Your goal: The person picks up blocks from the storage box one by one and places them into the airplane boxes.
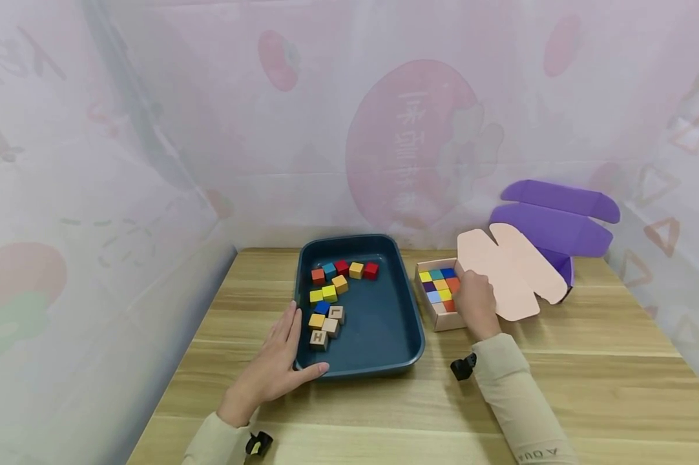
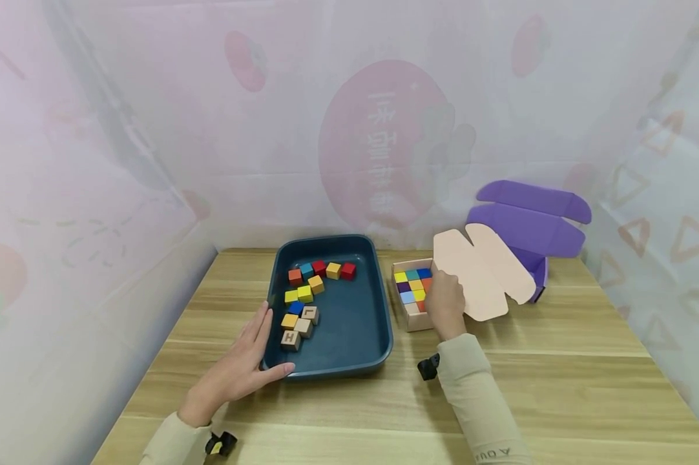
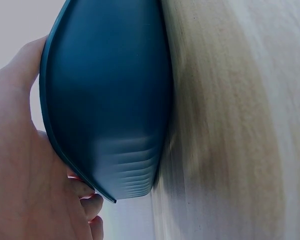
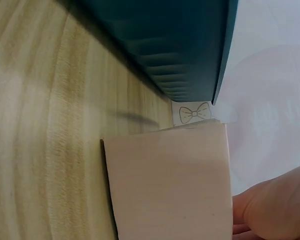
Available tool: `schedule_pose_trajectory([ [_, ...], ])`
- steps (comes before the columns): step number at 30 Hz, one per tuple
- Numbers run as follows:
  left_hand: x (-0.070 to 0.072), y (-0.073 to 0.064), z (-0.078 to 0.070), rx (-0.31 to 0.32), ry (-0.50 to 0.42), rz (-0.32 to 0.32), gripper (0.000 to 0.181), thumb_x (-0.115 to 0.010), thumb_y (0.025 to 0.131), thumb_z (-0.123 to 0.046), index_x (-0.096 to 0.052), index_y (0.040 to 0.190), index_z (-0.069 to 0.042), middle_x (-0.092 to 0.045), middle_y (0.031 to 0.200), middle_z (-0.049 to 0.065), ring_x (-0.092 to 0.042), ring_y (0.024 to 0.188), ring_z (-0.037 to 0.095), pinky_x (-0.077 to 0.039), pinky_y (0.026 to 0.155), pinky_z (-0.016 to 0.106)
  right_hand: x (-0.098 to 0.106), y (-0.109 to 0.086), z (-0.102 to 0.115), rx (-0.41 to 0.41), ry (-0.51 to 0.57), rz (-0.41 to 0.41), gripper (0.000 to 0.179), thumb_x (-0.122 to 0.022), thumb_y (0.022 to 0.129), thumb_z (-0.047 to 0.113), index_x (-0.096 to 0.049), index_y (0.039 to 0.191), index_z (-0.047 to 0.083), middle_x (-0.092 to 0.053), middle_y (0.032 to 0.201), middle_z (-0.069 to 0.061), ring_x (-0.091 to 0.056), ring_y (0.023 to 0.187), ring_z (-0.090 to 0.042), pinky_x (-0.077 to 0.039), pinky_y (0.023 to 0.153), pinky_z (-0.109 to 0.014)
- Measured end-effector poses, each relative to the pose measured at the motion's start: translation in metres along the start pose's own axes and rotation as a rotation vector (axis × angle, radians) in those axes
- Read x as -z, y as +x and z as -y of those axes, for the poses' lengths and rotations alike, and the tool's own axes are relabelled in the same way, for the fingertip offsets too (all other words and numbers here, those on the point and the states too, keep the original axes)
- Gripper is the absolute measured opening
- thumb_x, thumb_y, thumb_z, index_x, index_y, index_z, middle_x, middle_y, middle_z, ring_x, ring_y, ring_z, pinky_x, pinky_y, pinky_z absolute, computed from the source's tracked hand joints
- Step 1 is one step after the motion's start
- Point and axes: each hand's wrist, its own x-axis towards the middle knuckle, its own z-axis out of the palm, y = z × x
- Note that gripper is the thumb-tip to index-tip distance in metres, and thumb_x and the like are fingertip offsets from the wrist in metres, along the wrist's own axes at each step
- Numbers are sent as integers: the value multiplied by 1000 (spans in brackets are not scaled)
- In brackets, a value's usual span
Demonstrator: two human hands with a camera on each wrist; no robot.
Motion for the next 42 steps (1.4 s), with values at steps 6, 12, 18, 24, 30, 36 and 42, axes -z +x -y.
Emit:
schedule_pose_trajectory([
  [6, 0, 0, 0, 8, 1, 4, 121, -63, 91, -75, -1, 171, -9, 8, 180, 10, -6, 167, 39, -14, 133, 64, 2, 1, 2, 17, -22, 79, 41, -57, 97, -6, -56, 137, 0, -69, 120, -35, -69, 93, -45, -60, 81, -58],
  [12, 0, -1, -1, 6, -3, 3, 121, -64, 91, -75, -2, 171, -8, 6, 180, 11, -6, 167, 39, -14, 132, 64, 1, 3, 3, 17, -38, 100, 43, -51, 100, -7, -52, 143, -2, -68, 123, -35, -71, 100, -48, -60, 86, -61],
  [18, -2, -2, -1, 7, 2, 4, 122, -63, 91, -76, -2, 171, -7, 6, 180, 11, -7, 167, 39, -15, 132, 64, -6, 1, 0, 16, -77, 44, 41, -53, 101, -6, -55, 141, 0, -71, 118, -36, -73, 96, -50, -61, 85, -63],
  [24, -2, -2, -2, 6, 0, 3, 121, -63, 91, -75, -2, 171, -7, 6, 180, 11, -6, 167, 38, -14, 133, 63, -3, 0, -1, 19, -104, 27, 28, -58, 99, -6, -61, 127, -3, -71, 116, -35, -73, 95, -48, -62, 84, -62],
  [30, -1, -1, -1, 4, -11, 14, 122, -64, 91, -75, -1, 170, -7, 9, 180, 10, -5, 167, 38, -14, 133, 64, 12, -3, 14, 37, -66, 9, 18, -64, 95, -5, -68, 112, -10, -74, 107, -33, -75, 88, -42, -64, 75, -55],
  [36, 0, -1, -1, 6, -9, 17, 122, -64, 91, -75, 0, 170, -8, 10, 180, 9, -5, 167, 38, -15, 132, 64, 32, -2, 44, 97, -10, 36, 13, -75, 91, 5, -74, 82, -5, -75, 83, -22, -66, 67, -28, -57, 58, -42],
  [42, 0, -1, -1, 9, -11, 15, 122, -64, 91, -75, 0, 170, -8, 10, 180, 9, -5, 167, 39, -16, 132, 64, 42, 1, 81, 242, 43, 110, 14, -78, 92, 12, -80, 93, -2, -78, 89, -16, -69, 76, -26, -59, 68, -40],
])
